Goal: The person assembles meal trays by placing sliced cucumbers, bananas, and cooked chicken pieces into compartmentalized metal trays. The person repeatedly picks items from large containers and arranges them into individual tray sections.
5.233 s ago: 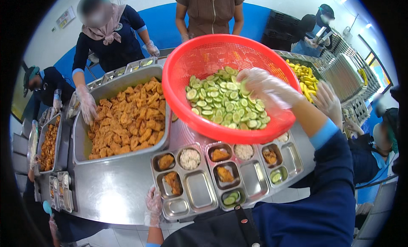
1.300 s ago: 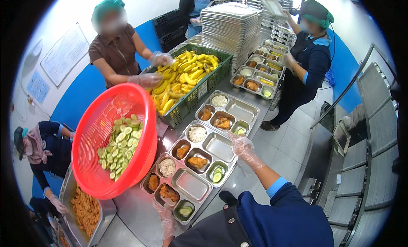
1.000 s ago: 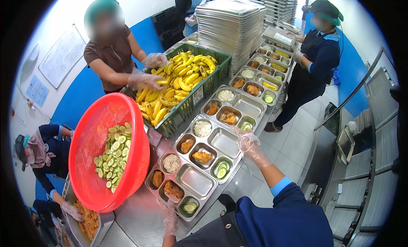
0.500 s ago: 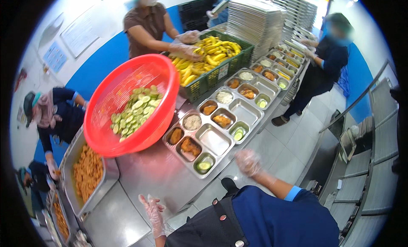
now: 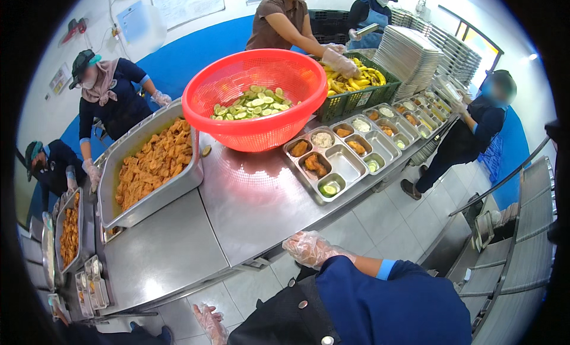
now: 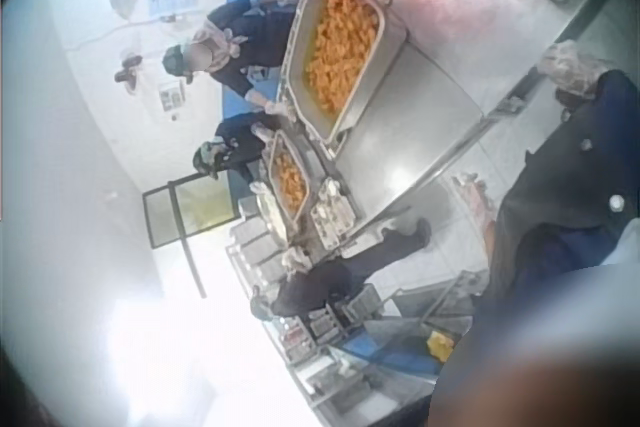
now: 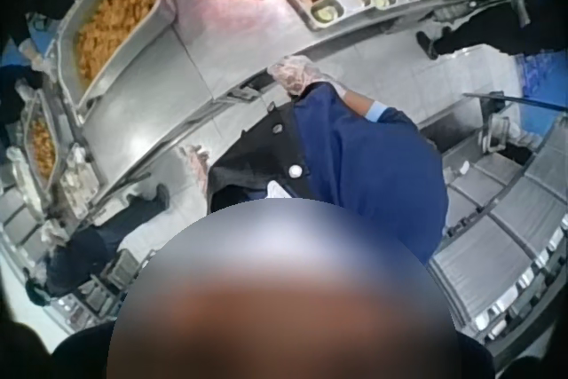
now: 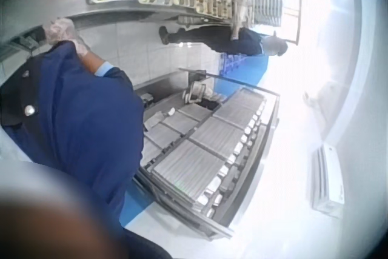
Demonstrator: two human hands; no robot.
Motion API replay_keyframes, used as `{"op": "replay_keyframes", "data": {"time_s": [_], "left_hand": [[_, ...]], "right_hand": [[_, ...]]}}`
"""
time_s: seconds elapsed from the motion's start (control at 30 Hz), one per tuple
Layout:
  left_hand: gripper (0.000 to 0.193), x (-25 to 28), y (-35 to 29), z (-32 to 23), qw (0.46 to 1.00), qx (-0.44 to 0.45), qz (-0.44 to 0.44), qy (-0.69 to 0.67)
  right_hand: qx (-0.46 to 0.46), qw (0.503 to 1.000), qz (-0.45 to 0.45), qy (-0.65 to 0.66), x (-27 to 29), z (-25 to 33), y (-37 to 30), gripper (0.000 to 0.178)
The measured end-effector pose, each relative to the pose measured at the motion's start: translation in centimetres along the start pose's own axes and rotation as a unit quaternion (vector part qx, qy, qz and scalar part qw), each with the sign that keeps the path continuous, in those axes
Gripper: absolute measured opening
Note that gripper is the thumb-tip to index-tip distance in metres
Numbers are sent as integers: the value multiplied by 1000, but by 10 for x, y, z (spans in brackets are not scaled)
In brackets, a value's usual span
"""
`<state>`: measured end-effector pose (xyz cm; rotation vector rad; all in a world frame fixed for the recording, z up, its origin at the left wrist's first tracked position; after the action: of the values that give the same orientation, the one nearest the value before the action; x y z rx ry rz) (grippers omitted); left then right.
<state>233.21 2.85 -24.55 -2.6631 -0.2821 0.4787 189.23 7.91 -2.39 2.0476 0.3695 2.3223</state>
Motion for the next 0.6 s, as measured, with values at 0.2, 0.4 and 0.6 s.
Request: {"op": "replay_keyframes", "data": {"time_s": [0.2, 0.4, 0.6], "left_hand": [[75, 29, 5, 84, 970, 122, -9, 209], [62, 85, -54, 153, 827, 163, 78, 533], [58, 186, -175, 172, 847, 282, 26, 450]], "right_hand": [[46, 999, -7, 17, 8, 35, 39, 13], [110, 990, 2, 93, -4, 43, 111, 14], [97, 929, 144, 327, -70, 61, 152, 16]]}}
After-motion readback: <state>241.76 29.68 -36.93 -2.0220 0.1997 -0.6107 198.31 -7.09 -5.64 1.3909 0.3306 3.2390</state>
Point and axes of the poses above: each hand's wrist, its own y-axis towards the middle knuckle, its own x-axis out of the back of the hand, z = x × y, the point moved 8 cm from there along y, towards the middle knuckle, and after that the axes turned 10 degrees about -y, right-handed, at the moved point
